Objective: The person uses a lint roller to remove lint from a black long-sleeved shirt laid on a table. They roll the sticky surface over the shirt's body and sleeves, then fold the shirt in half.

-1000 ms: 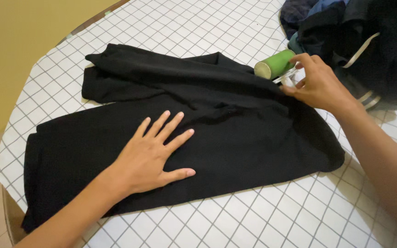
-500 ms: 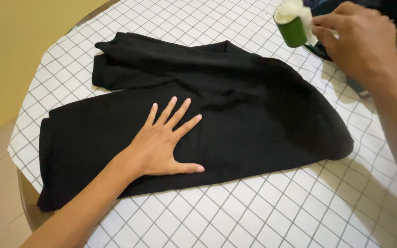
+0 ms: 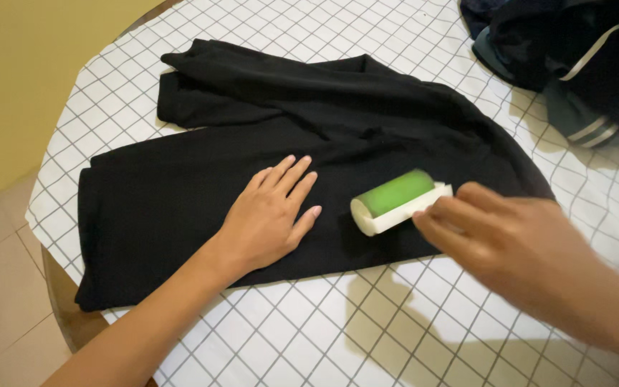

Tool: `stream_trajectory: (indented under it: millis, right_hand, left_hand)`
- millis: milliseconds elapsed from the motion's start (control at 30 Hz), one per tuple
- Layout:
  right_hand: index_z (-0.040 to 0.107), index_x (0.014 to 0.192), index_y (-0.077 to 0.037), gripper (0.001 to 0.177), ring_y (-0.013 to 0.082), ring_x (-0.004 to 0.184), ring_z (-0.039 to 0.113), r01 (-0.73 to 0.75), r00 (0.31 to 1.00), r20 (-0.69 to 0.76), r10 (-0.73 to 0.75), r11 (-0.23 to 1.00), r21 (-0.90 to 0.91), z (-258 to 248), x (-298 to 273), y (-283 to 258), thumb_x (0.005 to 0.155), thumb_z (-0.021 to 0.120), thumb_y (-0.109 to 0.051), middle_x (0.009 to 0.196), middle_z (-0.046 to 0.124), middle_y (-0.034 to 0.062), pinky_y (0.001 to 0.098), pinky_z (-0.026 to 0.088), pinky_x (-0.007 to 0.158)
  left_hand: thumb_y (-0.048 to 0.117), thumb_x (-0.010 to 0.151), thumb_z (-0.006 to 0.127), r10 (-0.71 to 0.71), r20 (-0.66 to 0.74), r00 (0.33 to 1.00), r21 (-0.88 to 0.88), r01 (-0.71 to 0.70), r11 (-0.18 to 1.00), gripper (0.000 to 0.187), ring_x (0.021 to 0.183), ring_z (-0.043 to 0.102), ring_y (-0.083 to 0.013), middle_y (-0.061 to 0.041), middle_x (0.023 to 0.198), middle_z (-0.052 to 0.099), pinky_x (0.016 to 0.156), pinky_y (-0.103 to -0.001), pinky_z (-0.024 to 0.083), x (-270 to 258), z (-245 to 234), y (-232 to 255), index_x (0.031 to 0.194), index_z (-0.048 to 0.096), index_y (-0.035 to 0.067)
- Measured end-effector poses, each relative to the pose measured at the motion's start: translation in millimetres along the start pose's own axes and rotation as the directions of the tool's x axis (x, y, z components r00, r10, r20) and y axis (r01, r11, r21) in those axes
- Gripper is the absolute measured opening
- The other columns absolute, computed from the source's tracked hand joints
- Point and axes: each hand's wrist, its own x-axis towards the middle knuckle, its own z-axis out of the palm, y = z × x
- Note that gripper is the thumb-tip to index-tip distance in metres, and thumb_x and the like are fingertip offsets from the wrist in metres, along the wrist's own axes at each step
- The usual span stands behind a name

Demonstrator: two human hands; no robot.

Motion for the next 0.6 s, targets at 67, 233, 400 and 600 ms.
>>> stream_trajectory:
  millis: [67, 233, 400, 600]
  right_hand:
    - [0.07, 0.119, -0.007, 0.049, 0.0177, 0.096, 0.068, -0.007, 1.0, -0.014, 0.007, 1.0, 0.013, 3, 5, -13, 0.07, 0.077, -0.012, 0.113, 0.071, 0.0045, 0.0261, 0.06, 0.061]
    - [0.069, 0.122, 0.002, 0.051, 0.0209, 0.093, 0.068, -0.144, 0.989, -0.014, 0.149, 0.973, 0.182, 13, 12, -39, 0.075, 0.078, -0.013, 0.127, 0.067, 0.0112, 0.0302, 0.06, 0.058]
    - [0.071, 0.118, -0.007, 0.053, 0.0246, 0.102, 0.067, -0.087, 0.985, -0.12, 0.124, 0.956, 0.281, 36, 7, -43, 0.082, 0.077, -0.046, 0.131, 0.064, 0.0121, 0.0406, 0.058, 0.075]
    - [0.071, 0.12, -0.014, 0.026, 0.023, 0.118, 0.066, -0.169, 0.956, -0.175, 0.236, 0.93, 0.327, 64, 19, 23, 0.097, 0.071, -0.025, 0.128, 0.067, 0.0019, 0.0415, 0.049, 0.101]
  left_hand:
    - [0.042, 0.101, 0.05, -0.01, 0.019, 1.0, 0.024, 0.009, 1.0, 0.06, 0.147, 0.035, -0.035, -0.019, 0.158, 0.041, 0.117, -0.052, 0.028, -2, 1, 0, 0.145, 0.052, 0.0]
    - [0.048, 0.099, 0.047, -0.069, 0.094, 0.993, 0.006, 0.069, 0.998, 0.068, 0.151, 0.025, -0.0337, -0.016, 0.163, 0.031, 0.118, -0.057, 0.019, -2, -1, 0, 0.151, 0.043, 0.005]
    - [0.051, 0.099, 0.05, 0.017, -0.027, 0.999, 0.113, -0.014, 0.994, 0.066, 0.144, 0.037, -0.0372, -0.019, 0.157, 0.041, 0.112, -0.056, 0.03, -5, 0, 3, 0.142, 0.054, 0.001]
    - [0.054, 0.107, 0.052, 0.085, -0.027, 0.996, 0.052, -0.084, 0.995, 0.065, 0.147, 0.045, -0.0342, -0.016, 0.159, 0.049, 0.116, -0.047, 0.039, -10, 14, 3, 0.144, 0.06, 0.001]
